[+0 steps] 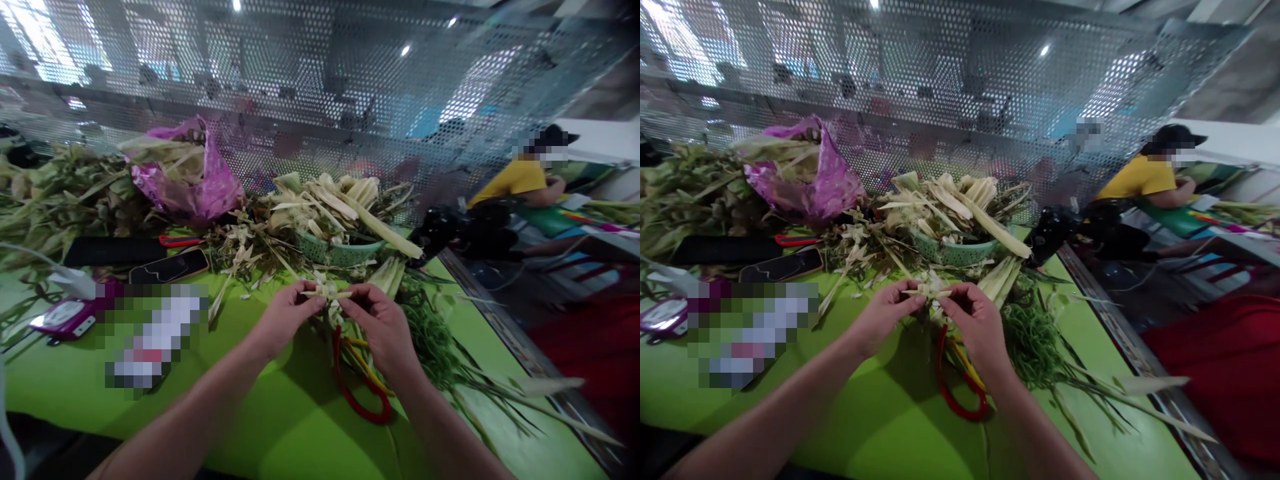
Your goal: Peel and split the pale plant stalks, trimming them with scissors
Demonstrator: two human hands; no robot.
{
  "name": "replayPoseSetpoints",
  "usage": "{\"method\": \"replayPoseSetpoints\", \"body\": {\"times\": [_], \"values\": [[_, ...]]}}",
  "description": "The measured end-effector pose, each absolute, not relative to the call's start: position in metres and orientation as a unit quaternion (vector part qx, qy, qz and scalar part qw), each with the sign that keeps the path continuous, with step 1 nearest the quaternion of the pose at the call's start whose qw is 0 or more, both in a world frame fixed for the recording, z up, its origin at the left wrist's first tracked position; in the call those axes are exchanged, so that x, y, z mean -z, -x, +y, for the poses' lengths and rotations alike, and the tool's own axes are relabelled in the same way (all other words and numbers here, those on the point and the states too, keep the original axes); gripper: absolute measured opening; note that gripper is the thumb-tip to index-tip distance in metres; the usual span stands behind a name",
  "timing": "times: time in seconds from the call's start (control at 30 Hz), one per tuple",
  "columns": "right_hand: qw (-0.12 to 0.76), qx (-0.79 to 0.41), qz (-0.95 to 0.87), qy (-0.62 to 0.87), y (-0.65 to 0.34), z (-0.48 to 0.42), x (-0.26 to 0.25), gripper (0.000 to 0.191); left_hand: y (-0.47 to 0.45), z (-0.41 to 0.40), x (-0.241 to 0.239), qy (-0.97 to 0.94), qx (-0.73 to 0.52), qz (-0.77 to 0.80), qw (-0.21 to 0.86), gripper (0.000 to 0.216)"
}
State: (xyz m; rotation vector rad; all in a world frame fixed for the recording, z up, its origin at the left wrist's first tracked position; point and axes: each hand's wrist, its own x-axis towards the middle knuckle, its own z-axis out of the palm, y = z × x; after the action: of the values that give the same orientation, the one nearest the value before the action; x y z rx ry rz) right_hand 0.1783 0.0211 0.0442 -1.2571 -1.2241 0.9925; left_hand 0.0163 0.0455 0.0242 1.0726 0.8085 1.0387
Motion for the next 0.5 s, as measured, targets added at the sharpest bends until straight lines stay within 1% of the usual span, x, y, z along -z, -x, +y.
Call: {"method": "replayPoseSetpoints", "body": {"times": [0.33, 0.43, 0.5], "values": [[0.518, -0.413, -0.528, 0.531, -0.1765, 0.0171, -0.0438, 0.018, -0.0173, 0.0448, -0.0265, -0.468, -0.457, 0.335, 0.678, 0.029], [0.529, -0.419, -0.528, 0.516, -0.1750, 0.0161, -0.0446, 0.016, -0.0160, 0.0452, -0.0266, -0.458, -0.456, 0.336, 0.685, 0.030], [0.535, -0.424, -0.524, 0.509, -0.1744, 0.0161, -0.0447, 0.019, -0.0150, 0.0457, -0.0270, -0.454, -0.458, 0.338, 0.686, 0.030]]}}
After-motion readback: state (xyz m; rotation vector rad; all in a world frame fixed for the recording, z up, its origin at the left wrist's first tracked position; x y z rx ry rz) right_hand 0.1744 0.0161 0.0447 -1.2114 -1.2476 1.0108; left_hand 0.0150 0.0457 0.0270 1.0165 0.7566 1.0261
